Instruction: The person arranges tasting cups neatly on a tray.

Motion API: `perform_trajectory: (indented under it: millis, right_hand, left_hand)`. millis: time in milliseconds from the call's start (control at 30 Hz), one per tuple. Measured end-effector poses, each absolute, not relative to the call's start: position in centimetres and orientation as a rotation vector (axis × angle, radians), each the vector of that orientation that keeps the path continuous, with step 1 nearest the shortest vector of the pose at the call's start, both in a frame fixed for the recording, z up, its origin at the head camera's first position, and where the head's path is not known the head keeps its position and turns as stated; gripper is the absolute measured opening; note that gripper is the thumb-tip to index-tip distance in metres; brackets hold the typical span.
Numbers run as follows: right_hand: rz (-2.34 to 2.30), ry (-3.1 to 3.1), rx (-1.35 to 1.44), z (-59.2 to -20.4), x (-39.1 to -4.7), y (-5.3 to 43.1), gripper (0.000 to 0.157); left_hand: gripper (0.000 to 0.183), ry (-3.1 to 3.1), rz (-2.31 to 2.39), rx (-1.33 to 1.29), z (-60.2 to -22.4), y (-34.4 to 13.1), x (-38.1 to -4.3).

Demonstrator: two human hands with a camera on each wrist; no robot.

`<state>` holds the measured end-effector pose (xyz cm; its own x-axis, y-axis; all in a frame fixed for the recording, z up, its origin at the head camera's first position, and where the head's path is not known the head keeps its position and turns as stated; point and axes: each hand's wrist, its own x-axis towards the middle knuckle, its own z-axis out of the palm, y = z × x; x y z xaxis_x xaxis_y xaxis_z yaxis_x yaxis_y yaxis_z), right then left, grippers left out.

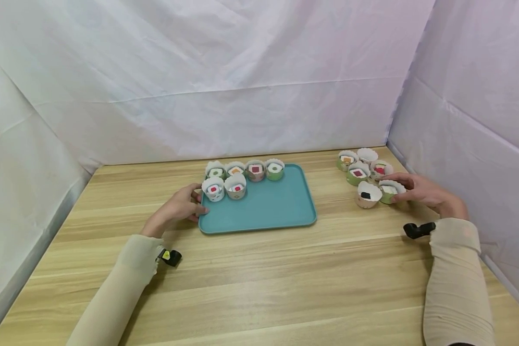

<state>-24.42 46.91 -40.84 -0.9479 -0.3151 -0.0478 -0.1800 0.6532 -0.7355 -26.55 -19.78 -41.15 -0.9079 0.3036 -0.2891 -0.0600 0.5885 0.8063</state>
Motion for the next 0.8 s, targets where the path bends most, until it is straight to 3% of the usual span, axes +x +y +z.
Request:
perform_trajectory:
  millis: [800]
  right_hand:
    - [-1.168,2.716,-0.359,-38.6,-23.3,47.2,0.058]
  left_hand:
    - [0.083,2.413,1.267,0.194,-41.0,-19.6,-26.5]
